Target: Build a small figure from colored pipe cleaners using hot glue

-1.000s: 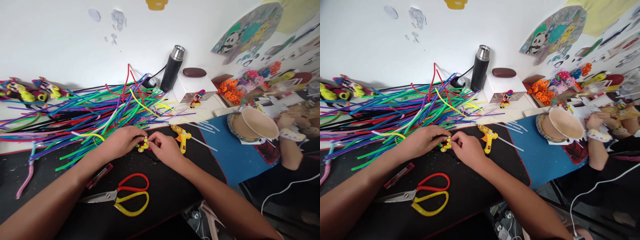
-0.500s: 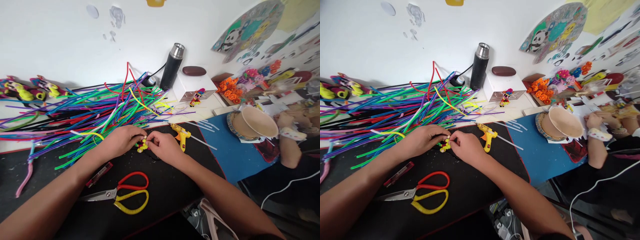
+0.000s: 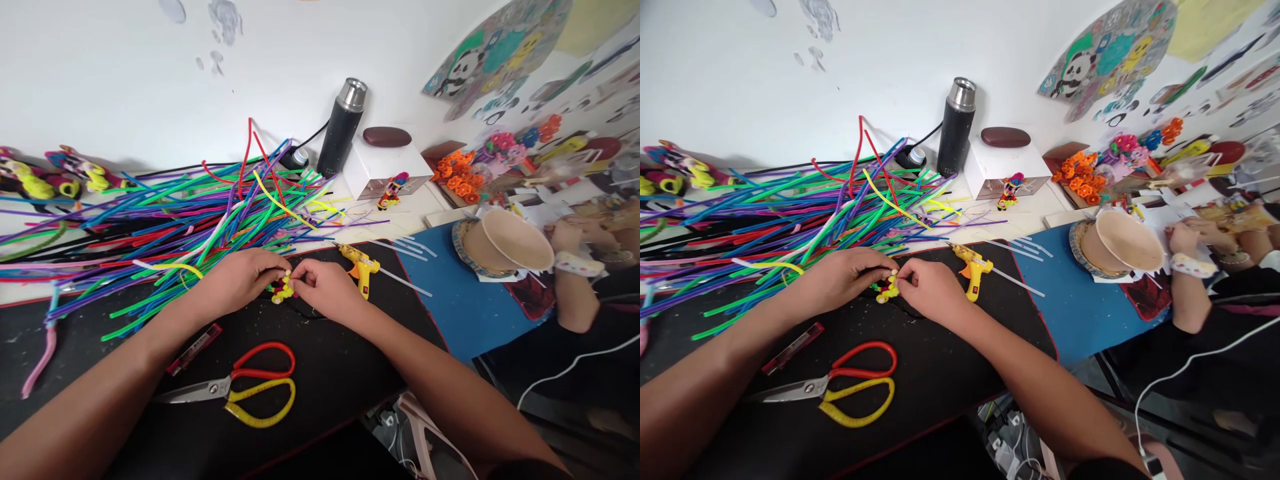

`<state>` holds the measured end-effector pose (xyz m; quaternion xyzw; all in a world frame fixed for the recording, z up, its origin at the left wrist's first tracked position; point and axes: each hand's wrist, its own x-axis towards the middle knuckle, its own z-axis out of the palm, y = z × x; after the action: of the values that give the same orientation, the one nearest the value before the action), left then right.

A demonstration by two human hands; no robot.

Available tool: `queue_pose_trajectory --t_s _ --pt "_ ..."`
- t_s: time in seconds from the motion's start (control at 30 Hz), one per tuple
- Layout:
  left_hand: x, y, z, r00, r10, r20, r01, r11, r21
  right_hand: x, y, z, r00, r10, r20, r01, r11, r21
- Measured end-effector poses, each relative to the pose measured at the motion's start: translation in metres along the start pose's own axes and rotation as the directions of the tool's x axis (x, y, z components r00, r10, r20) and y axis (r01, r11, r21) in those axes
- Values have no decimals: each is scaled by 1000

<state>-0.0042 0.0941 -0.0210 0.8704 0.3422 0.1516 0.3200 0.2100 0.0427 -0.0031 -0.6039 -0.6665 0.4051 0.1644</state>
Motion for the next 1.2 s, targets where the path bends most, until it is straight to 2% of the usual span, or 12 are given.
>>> queue_pose_trajectory --t_s 0.23,0.5,0.7,0.97,1.2 --pt "-2 -1 -1 1000 28 -1 -28 999 -20 3 7 2 997 65 46 -70 989 130" --pt "-3 -2 -1 999 34 -10 -35 999 -36 3 8 4 996 71 60 -80 982 173" --pt "-4 -6 3 1000 19 -23 -20 999 -40 4 11 6 997 63 43 -70 981 183" --pt "-5 -5 2 1000 -11 -22 10 999 -40 -2 20 13 1000 -5 -23 10 967 256" --pt "-7 -7 5 997 -60 -49 58 997 -46 -20 17 12 998 6 -63 3 990 143"
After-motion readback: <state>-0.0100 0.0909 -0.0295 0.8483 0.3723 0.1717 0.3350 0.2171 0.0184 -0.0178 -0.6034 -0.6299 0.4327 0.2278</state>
